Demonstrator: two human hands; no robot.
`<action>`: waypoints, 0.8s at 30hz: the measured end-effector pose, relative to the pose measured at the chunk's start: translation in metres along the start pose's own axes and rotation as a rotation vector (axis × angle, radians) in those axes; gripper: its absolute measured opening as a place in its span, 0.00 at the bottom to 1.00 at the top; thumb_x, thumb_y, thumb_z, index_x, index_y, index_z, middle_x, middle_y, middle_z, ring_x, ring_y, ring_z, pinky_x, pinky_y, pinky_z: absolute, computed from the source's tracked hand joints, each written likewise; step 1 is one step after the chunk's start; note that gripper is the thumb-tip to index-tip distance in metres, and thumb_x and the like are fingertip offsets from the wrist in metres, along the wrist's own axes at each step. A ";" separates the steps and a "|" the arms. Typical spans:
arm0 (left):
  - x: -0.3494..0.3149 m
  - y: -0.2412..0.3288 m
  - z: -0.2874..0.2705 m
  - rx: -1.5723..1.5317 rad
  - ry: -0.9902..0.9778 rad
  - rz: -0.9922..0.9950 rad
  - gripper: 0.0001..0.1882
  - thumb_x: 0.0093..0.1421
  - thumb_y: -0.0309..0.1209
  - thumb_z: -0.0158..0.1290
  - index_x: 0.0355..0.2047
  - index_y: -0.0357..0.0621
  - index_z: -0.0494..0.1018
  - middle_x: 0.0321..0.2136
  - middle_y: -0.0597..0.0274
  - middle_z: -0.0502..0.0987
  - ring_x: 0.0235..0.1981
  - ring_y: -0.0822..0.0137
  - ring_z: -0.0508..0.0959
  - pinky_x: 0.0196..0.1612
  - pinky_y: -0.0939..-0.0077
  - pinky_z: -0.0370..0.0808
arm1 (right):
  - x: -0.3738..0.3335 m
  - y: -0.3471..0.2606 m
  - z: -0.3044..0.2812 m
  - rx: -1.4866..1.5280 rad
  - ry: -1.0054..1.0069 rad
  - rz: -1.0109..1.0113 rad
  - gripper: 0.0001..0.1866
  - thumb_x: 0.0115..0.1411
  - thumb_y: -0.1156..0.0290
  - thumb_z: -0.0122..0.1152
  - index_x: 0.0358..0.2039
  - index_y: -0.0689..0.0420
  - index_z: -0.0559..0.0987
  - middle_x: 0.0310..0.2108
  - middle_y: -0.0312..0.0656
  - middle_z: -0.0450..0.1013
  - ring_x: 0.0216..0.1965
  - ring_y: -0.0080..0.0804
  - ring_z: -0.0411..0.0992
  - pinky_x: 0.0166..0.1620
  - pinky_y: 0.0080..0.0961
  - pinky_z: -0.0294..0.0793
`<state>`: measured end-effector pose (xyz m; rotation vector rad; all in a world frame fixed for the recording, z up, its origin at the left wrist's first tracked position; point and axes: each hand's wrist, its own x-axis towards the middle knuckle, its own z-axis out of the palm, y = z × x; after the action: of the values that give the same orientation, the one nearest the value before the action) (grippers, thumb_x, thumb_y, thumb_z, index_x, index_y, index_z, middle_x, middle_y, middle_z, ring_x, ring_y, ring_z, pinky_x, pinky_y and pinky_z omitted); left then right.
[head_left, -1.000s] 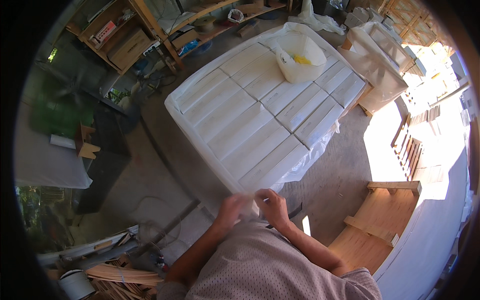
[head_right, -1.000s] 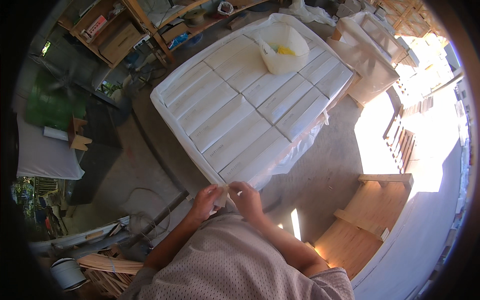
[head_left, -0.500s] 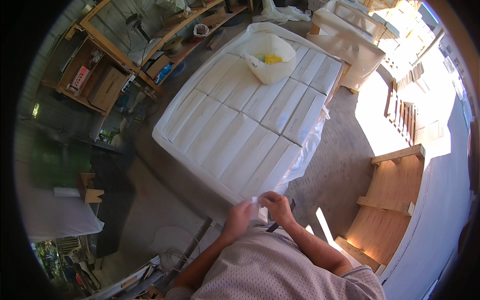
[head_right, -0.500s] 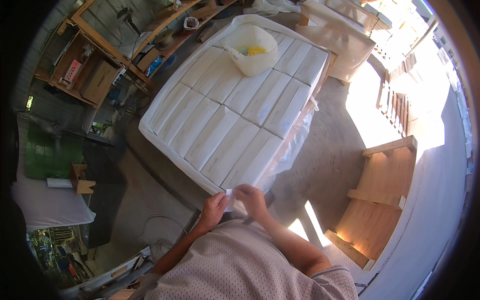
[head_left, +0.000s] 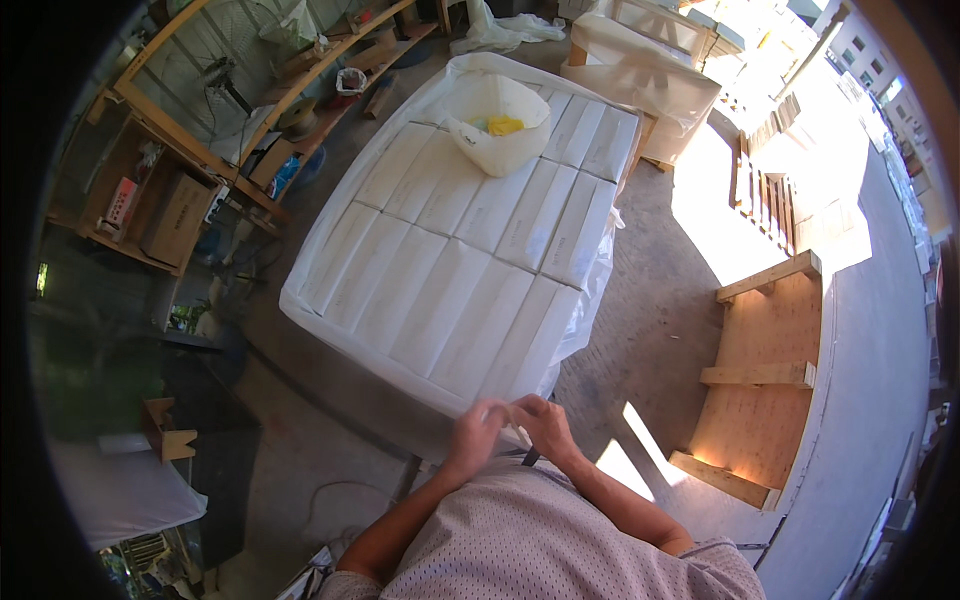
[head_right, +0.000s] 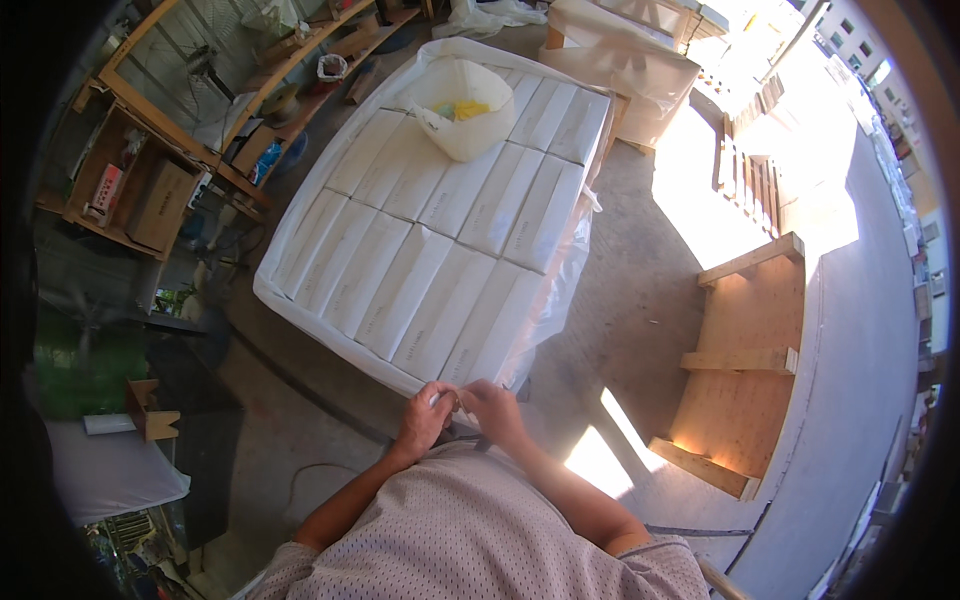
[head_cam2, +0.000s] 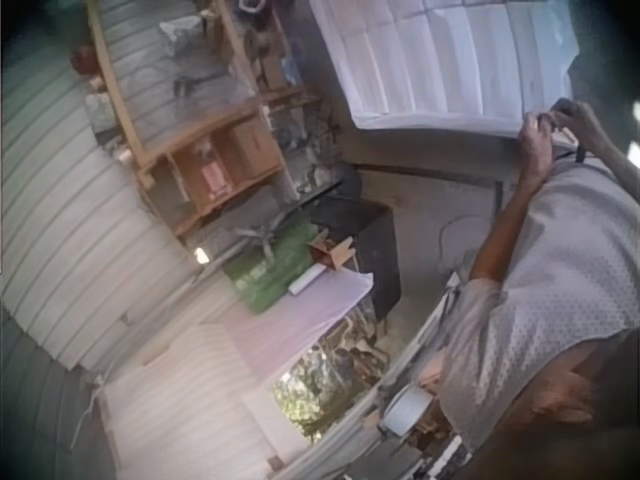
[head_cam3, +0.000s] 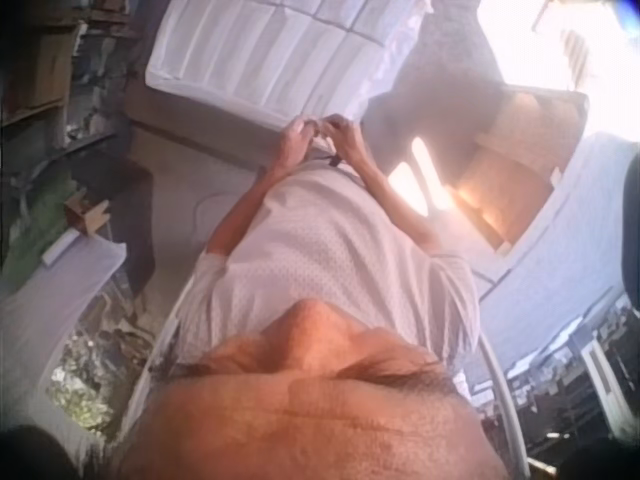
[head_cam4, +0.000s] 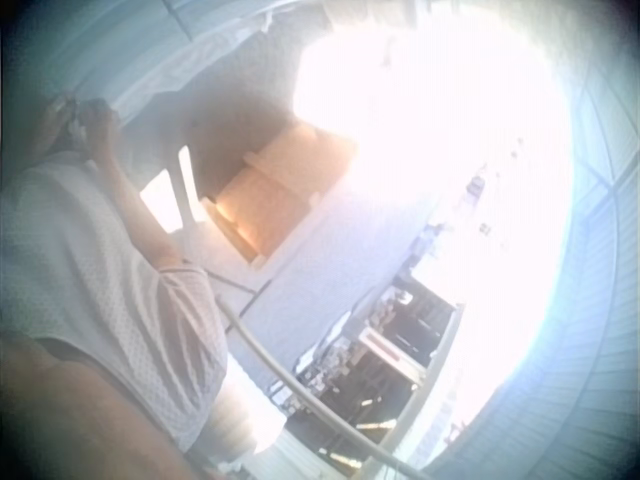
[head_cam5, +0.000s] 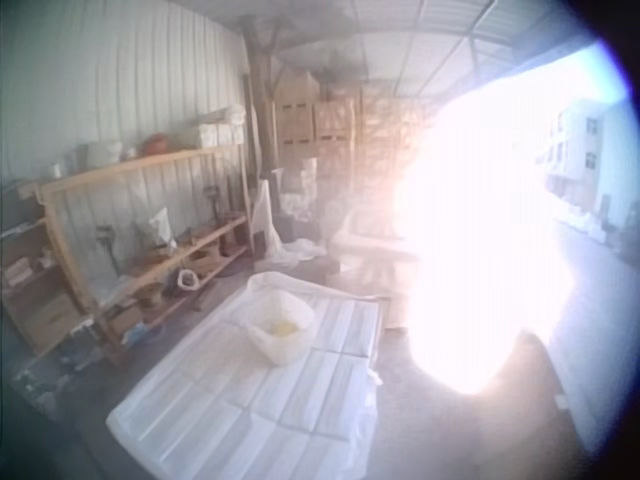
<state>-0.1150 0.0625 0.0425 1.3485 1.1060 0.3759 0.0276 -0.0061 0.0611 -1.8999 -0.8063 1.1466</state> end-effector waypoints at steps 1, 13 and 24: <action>0.002 0.000 0.001 -0.055 -0.020 -0.061 0.07 0.64 0.31 0.53 0.38 0.40 0.74 0.20 0.68 0.73 0.18 0.79 0.67 0.20 0.81 0.64 | 0.000 0.001 -0.001 -0.004 0.004 -0.012 0.13 0.60 0.64 0.58 0.34 0.62 0.81 0.28 0.46 0.78 0.31 0.34 0.78 0.37 0.28 0.74; 0.009 -0.022 0.011 -0.344 -0.049 -0.390 0.09 0.65 0.30 0.50 0.40 0.36 0.70 0.22 0.64 0.74 0.16 0.76 0.68 0.18 0.80 0.63 | 0.016 0.047 -0.005 0.070 0.142 0.125 0.13 0.60 0.66 0.59 0.34 0.65 0.80 0.27 0.43 0.79 0.30 0.26 0.76 0.37 0.24 0.74; 0.002 -0.085 -0.023 0.621 0.127 0.405 0.05 0.60 0.26 0.52 0.36 0.41 0.70 0.38 0.54 0.77 0.29 0.52 0.78 0.33 0.64 0.75 | 0.054 0.088 0.006 -0.028 0.394 0.093 0.12 0.60 0.64 0.60 0.34 0.61 0.80 0.28 0.43 0.79 0.29 0.31 0.76 0.37 0.28 0.74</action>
<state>-0.1632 0.0565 -0.0308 2.1384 1.0942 0.4341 0.0550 -0.0054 -0.0388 -2.1138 -0.5217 0.7765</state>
